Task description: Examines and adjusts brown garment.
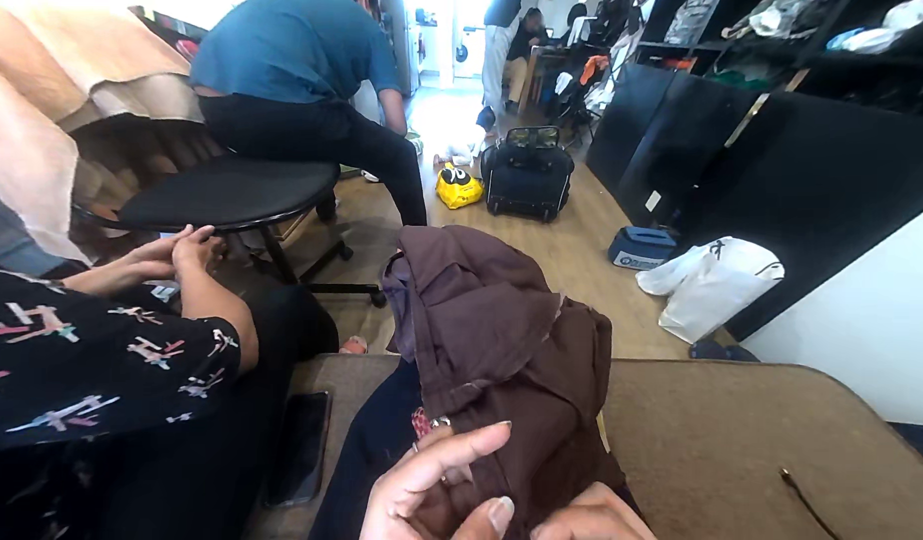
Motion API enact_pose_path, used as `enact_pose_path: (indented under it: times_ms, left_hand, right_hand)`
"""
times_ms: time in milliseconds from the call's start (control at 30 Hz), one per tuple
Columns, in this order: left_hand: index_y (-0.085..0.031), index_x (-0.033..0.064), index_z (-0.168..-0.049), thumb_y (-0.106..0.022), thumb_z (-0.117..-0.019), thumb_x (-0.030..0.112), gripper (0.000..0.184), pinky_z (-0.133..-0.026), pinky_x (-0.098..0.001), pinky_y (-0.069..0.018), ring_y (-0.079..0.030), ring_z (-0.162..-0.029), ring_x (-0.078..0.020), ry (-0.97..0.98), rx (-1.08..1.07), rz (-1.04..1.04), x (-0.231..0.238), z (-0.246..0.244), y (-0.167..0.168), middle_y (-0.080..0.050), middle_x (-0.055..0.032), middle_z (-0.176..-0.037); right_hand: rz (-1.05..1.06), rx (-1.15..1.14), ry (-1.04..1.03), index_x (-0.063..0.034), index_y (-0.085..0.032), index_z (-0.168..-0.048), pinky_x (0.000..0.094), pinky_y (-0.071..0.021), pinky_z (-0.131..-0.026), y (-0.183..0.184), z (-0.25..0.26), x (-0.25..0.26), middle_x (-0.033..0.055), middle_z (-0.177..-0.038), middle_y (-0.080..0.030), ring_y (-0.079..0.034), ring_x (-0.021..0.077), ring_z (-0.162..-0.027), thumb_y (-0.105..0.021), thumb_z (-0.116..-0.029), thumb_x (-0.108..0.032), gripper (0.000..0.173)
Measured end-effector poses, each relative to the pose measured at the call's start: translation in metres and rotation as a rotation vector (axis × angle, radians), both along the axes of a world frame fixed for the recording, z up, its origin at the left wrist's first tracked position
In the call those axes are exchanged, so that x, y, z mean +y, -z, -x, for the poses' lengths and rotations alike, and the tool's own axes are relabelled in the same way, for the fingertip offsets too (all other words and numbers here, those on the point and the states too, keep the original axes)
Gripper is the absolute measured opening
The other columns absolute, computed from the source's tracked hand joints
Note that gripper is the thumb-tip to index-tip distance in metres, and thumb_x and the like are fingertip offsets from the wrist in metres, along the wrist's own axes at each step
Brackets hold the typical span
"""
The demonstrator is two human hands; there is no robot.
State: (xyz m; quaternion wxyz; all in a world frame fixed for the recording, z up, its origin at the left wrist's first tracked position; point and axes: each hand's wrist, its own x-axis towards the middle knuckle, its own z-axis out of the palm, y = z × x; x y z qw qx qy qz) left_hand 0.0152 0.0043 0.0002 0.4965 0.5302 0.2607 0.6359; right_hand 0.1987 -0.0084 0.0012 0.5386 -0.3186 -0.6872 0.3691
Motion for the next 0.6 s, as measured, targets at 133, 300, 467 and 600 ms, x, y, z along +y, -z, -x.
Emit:
enact_pose_path:
  times_ms: [133,300,467,600]
  left_hand:
    - [-0.067,0.0059,-0.134,-0.069,-0.0875,-0.009,0.049,-0.085,-0.025,-0.0607,-0.068,-0.097,-0.0045,0.015,0.004,0.009,0.0002,0.0017,0.0019,-0.068,0.0024,-0.122]
    - [-0.066,0.0044,-0.134,-0.068,-0.0857,-0.012,0.052,-0.084,-0.0251,-0.0611,-0.068,-0.097,-0.0052,0.014,0.011,0.024,0.0,0.0016,0.0015,-0.068,0.0016,-0.123]
    - [-0.066,0.0046,-0.135,-0.069,-0.0853,-0.011,0.053,-0.083,-0.0258,-0.0613,-0.068,-0.097,-0.0051,0.018,0.014,0.025,0.0002,0.0012,0.0032,-0.067,0.0015,-0.125]
    - [-0.066,0.0056,-0.136,-0.07,-0.0848,-0.012,0.054,-0.082,-0.0255,-0.0615,-0.069,-0.096,-0.005,0.025,0.012,0.019,0.0005,0.0017,0.0043,-0.067,0.0019,-0.125]
  right_hand:
    - [0.015,0.021,0.039,0.0027,-0.069,-0.1,0.0141,-0.0528,-0.072,0.0073,0.0067,0.0018,0.0056,-0.091,-0.063,-0.061,0.0008,-0.083,-0.065,-0.0997,-0.012,0.015]
    - [0.051,0.027,0.026,0.0026,-0.069,-0.1,0.0139,-0.0513,-0.071,0.0093,0.0068,0.0021,0.0047,-0.089,-0.063,-0.06,0.0002,-0.082,-0.064,-0.098,-0.009,0.013]
    - [0.048,0.028,0.018,0.0039,-0.07,-0.1,0.0134,-0.0494,-0.067,0.0098,0.0051,0.0013,0.0055,-0.087,-0.062,-0.059,0.0009,-0.078,-0.063,-0.0969,-0.007,0.013]
    - [0.05,0.021,0.018,0.0044,-0.069,-0.1,0.0138,-0.0483,-0.066,0.0096,0.0048,0.0015,0.006,-0.085,-0.061,-0.058,0.0018,-0.076,-0.063,-0.0957,-0.006,0.012]
